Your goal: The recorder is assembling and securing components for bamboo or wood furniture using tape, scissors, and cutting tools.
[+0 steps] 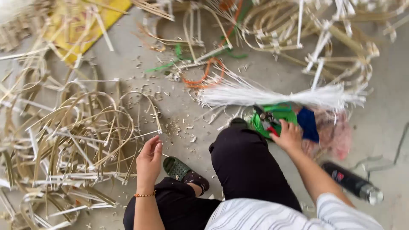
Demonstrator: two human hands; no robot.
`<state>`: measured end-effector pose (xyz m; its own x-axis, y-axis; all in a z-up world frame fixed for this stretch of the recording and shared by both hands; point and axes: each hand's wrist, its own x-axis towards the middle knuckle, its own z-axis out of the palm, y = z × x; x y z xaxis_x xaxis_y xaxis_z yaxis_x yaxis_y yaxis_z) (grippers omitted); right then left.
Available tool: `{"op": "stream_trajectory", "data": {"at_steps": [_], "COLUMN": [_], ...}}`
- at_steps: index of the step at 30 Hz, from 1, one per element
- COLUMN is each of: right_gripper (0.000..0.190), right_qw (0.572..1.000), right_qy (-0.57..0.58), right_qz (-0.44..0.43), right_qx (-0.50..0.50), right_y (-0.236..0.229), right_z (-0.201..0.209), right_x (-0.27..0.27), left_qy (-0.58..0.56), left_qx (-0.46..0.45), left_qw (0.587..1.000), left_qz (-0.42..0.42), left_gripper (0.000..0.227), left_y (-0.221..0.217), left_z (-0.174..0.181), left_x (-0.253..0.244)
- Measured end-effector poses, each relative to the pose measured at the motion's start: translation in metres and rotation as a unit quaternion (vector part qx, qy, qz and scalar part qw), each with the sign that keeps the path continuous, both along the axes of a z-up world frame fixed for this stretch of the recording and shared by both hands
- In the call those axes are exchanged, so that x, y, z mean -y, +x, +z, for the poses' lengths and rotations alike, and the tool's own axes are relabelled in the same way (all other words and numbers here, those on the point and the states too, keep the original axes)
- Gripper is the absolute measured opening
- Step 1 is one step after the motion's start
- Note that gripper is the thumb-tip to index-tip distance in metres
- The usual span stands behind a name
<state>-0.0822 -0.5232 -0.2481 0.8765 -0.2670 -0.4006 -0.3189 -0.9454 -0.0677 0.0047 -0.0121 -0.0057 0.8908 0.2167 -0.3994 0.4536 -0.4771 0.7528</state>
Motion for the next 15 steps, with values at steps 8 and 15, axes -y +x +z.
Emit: {"op": "stream_trajectory", "data": {"at_steps": [8, 15], "right_gripper": [0.096, 0.09], "right_qw": [0.999, 0.992], "right_qy": [0.004, -0.012], "right_qz": [-0.034, 0.06], "right_qx": [0.031, 0.111], "right_y": [-0.012, 0.033], "right_z": [0.023, 0.075], "right_x": [0.011, 0.007], "left_qy": [0.121, 0.175], "left_qx": [-0.058, -0.091], "left_qw": [0.979, 0.951], "left_qz": [-0.15, -0.238], "left_gripper": [0.035, 0.039], "left_y": [0.007, 0.009], "left_z": [-0.011, -0.004], "left_x": [0.003, 0.018]}}
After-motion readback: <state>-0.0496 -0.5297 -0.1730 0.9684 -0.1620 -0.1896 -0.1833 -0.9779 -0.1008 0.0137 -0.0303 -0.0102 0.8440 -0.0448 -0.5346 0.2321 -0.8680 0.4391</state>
